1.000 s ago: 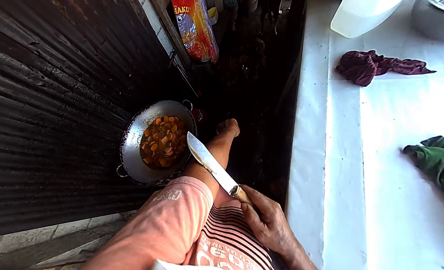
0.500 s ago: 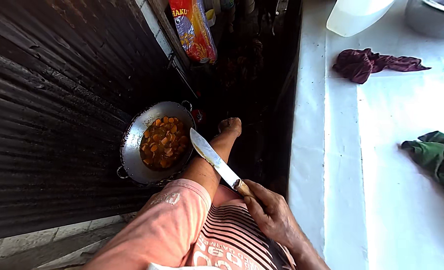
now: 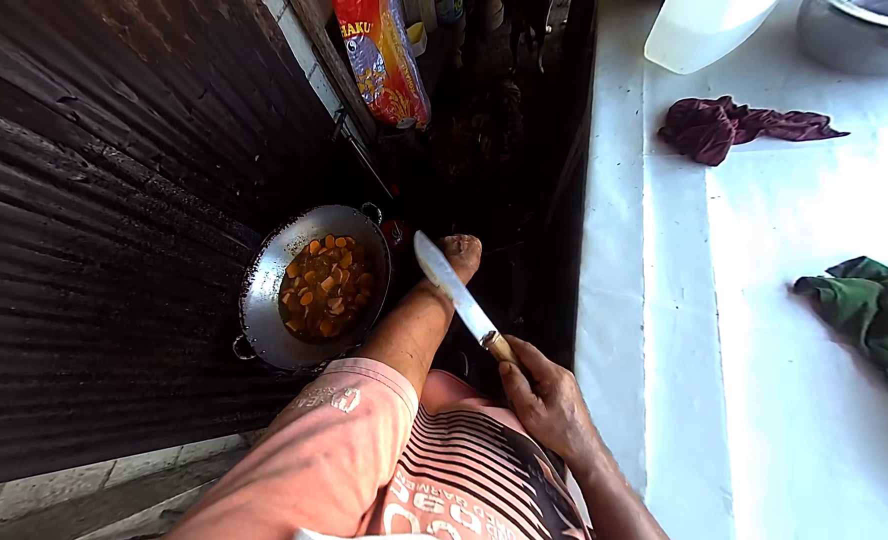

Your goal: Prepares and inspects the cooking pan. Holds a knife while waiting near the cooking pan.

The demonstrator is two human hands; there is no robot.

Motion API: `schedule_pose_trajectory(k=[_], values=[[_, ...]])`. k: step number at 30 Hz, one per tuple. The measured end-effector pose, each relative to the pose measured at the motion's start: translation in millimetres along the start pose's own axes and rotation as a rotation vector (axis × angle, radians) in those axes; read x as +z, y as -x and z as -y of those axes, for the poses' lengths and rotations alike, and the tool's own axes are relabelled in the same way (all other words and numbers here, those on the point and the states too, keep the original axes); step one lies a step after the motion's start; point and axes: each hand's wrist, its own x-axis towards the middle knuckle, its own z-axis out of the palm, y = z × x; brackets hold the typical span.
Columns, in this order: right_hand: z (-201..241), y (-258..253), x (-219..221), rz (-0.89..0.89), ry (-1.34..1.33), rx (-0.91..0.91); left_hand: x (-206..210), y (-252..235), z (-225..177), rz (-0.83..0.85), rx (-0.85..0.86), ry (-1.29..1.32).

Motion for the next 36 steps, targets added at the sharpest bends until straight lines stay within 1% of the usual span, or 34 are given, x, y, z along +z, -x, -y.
schedule_pose_trajectory(k=[2,5,6,7,8,9,10,11,13,15,18,20,22,23,24,26,27,30,31,32,33,34,36], values=[[-1,0,7,-0.018,0.059,0.025,5,-2,0,-0.031,0.021,0.013],[11,12,13,-0.005,0.010,-0.050,1,4,-4,-0.004,-0.003,0.016],[15,16,13,-0.001,-0.006,-0.081,-10,10,-8,0.058,-0.020,-0.002],[19,18,11,0.005,-0.022,-0.114,-27,18,-14,0.169,-0.050,-0.025],[21,19,9,0.019,-0.047,-0.142,-34,21,-16,0.221,-0.065,-0.038],[22,19,6,0.043,-0.089,-0.159,-29,17,-14,0.192,-0.062,-0.031],[21,17,3,0.072,-0.145,-0.159,-14,8,-8,0.100,-0.045,-0.012],[19,15,0,0.090,-0.201,-0.135,-4,2,-4,0.045,-0.034,0.000],[12,10,4,0.038,-0.239,-0.040,5,-2,-2,0.000,-0.016,-0.004],[5,8,11,-0.033,-0.129,0.027,10,-5,-1,-0.025,0.008,-0.016],[7,15,20,-0.045,-0.039,-0.022,8,-5,-5,-0.013,-0.014,-0.022],[14,21,21,-0.032,-0.066,-0.080,-10,14,-11,0.022,-0.021,-0.036],[20,25,22,-0.014,-0.101,-0.126,-49,49,-23,0.178,-0.058,-0.049],[22,27,21,-0.001,-0.126,-0.149,-58,56,-25,0.211,-0.068,-0.042],[25,28,21,0.014,-0.154,-0.170,-50,48,-22,0.179,-0.063,-0.051],[29,29,18,0.062,-0.226,-0.199,-16,11,-9,0.057,-0.044,-0.035],[30,29,17,0.089,-0.264,-0.205,-5,-2,-6,0.046,-0.046,-0.030],[26,25,9,0.180,-0.437,-0.189,-1,-11,-3,0.068,-0.046,-0.025],[23,24,9,0.181,-0.490,-0.148,-2,-9,-2,0.070,-0.040,-0.011],[20,22,10,0.145,-0.502,-0.087,-3,-9,-1,0.074,-0.035,0.013],[16,21,14,0.084,-0.456,-0.028,-2,-9,0,0.078,-0.033,0.043],[12,19,18,0.011,-0.355,0.016,-1,-11,2,0.081,-0.034,0.067],[5,18,27,-0.086,-0.133,0.042,-3,-14,3,0.105,-0.061,0.142]])
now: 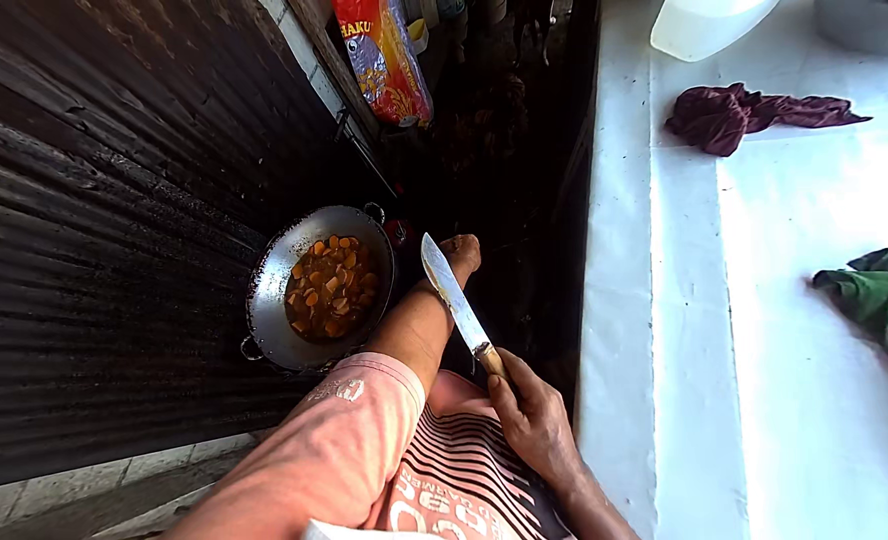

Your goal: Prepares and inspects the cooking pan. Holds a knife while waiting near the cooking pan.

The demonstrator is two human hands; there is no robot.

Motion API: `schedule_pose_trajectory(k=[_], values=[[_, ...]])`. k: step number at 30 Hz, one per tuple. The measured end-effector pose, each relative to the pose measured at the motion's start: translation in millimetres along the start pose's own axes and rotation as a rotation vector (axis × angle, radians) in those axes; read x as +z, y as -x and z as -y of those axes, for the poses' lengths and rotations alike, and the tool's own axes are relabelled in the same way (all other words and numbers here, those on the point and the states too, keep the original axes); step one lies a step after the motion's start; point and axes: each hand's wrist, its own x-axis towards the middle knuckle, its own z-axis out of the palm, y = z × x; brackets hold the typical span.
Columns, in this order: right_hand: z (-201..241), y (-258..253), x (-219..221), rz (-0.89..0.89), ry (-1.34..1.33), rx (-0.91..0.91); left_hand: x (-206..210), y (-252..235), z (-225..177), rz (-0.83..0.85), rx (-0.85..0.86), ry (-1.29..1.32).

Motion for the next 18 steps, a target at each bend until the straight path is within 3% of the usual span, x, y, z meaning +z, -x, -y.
schedule_pose_trajectory(k=[7,12,14,18], values=[[7,11,0,0.064,0.018,-0.159,-39,48,-17,0.102,-0.125,0.286],[7,5,-19,0.254,-0.251,-0.174,-8,-2,4,0.075,-0.156,0.418],[-2,1,-20,0.215,-0.254,-0.086,-1,-12,8,0.093,-0.198,0.509],[-17,-2,-6,0.039,0.043,0.035,9,-17,8,0.123,-0.260,0.738]])
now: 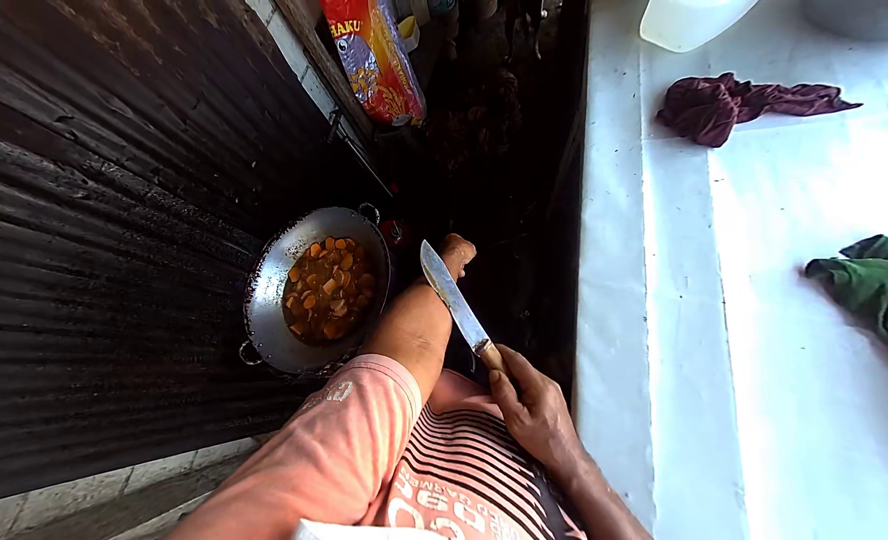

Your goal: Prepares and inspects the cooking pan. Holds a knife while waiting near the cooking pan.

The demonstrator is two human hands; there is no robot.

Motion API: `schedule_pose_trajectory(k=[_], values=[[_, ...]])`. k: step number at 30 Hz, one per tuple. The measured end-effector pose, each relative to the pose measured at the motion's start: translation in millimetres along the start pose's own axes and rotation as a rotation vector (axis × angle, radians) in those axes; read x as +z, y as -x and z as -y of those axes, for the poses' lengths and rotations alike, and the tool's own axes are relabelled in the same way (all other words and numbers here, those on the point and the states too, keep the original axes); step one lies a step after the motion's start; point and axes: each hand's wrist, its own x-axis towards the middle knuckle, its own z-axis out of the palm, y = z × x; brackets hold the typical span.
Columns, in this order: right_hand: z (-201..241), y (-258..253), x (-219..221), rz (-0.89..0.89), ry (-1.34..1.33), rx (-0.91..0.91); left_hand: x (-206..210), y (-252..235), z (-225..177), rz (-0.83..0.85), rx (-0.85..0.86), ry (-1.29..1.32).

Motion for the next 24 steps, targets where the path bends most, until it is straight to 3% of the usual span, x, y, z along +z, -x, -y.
schedule_pose_trajectory(k=[4,7,10,12,15,17,24], values=[[12,8,-5,0.045,-0.001,-0.120,1,42,-16,0.036,-0.131,0.119],[18,12,-17,0.112,-0.036,-0.202,7,-2,6,0.018,-0.075,0.144],[19,9,-31,0.213,-0.131,-0.256,7,-12,12,0.037,-0.088,0.196],[10,2,-32,0.194,-0.162,-0.212,8,-12,12,0.034,-0.105,0.238],[-6,-10,-19,0.052,-0.004,0.021,11,-10,15,0.065,-0.099,0.329],[-11,-12,-10,0.035,0.058,0.083,14,-8,16,0.090,-0.097,0.415],[14,14,-16,0.109,-0.037,-0.149,14,-12,14,0.083,-0.146,0.469]])
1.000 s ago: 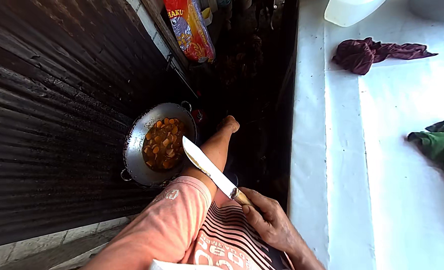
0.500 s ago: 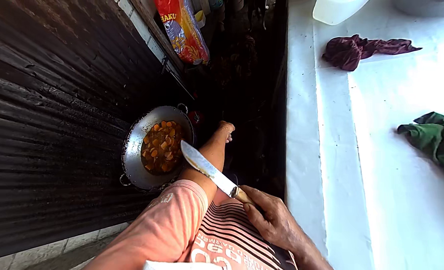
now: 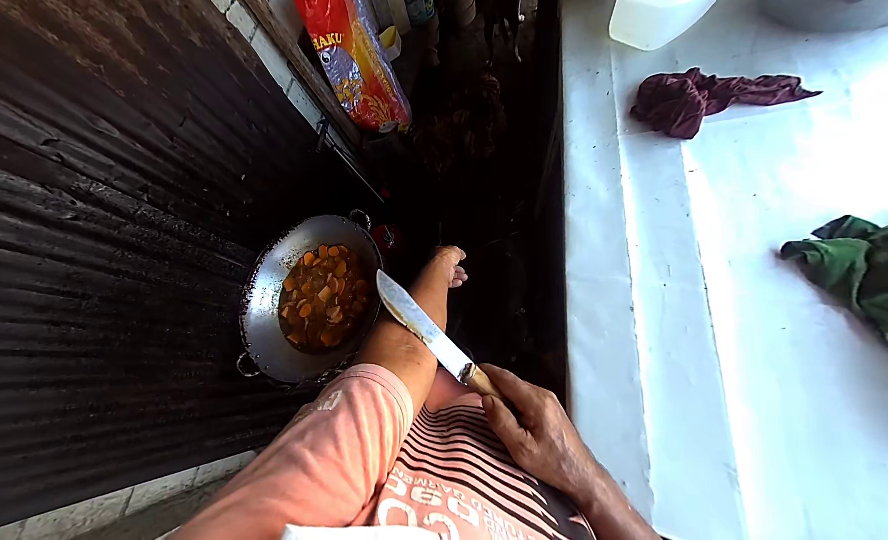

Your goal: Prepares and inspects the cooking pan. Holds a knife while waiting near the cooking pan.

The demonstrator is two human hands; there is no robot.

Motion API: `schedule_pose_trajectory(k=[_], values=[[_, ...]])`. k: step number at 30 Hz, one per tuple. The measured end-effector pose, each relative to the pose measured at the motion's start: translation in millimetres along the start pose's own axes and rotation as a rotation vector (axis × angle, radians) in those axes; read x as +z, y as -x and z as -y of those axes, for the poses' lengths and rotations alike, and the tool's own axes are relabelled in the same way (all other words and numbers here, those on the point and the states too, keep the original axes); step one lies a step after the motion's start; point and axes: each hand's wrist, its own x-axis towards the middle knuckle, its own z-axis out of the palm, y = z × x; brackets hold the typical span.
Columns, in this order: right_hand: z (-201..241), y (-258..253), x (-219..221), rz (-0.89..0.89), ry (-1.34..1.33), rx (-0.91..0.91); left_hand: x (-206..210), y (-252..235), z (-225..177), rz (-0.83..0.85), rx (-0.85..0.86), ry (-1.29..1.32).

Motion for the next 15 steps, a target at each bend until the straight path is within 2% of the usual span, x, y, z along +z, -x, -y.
schedule_pose_trajectory(k=[6,9,12,15], values=[[16,6,-10,0.096,-0.089,-0.079,-5,-3,4,-0.050,0.018,-0.080],[6,1,-12,0.103,-0.243,0.030,-6,-6,5,-0.074,0.038,-0.145],[-2,-4,3,-0.022,-0.018,0.165,-7,-1,6,-0.074,0.049,-0.161],[6,1,12,0.002,-0.014,0.049,-8,0,5,-0.057,0.051,-0.120]])
